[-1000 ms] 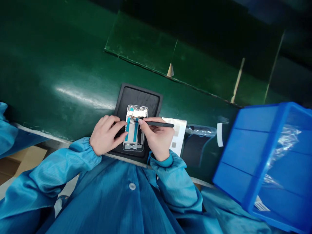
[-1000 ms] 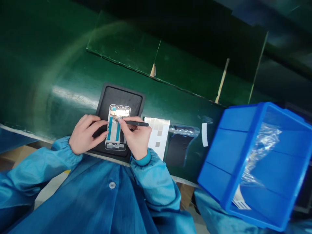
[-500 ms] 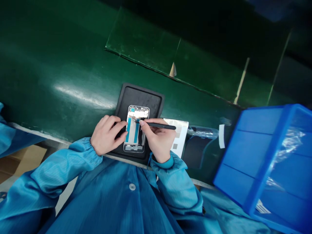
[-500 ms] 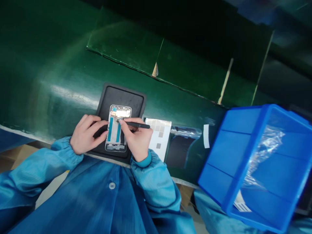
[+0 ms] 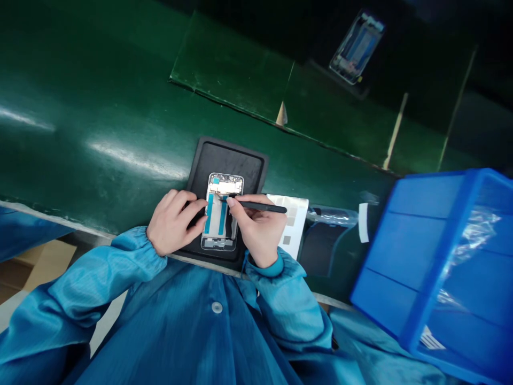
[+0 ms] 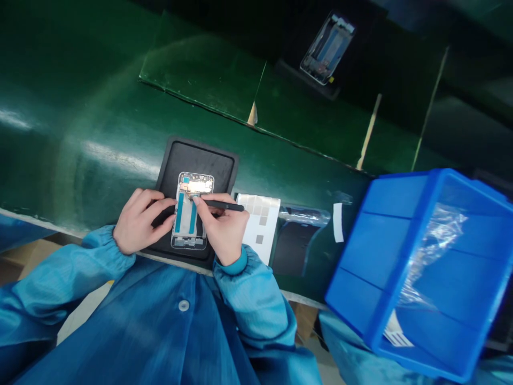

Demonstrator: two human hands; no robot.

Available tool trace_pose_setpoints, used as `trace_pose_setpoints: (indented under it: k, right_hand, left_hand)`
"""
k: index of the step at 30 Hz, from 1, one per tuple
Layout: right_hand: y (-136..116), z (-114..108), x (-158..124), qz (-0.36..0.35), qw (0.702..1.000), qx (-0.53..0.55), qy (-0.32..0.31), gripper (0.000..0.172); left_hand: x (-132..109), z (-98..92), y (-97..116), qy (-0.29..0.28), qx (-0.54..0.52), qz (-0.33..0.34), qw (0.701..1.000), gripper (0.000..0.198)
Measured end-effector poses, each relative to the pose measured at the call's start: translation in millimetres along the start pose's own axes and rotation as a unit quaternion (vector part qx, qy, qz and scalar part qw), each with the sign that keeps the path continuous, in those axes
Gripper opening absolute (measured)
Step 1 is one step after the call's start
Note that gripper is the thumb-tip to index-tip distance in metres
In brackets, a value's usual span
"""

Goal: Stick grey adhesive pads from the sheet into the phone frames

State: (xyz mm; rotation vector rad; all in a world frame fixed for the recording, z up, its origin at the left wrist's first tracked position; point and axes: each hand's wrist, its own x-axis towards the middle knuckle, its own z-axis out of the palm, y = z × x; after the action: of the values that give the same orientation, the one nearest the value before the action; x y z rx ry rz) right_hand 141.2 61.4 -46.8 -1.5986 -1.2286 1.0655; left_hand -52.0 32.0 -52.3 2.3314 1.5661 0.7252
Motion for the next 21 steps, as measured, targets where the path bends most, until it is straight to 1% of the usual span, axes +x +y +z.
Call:
trace_pose_setpoints:
  k: [10,21]
  right_hand:
    - [-1.6,0.4,0.1,-0.001,1.000,0.010,0.004,0.013]
    - [2.6,0.8,-0.8,0.001,1.000,0.009,-0.002,0.015]
  left_hand:
    - [0.4,-0.1,0.5,0.005,0.001,0.001,1.000,0.024]
    - [-0.3,0.1,0.3,0.000,0.005,0.000,1.000,0.024]
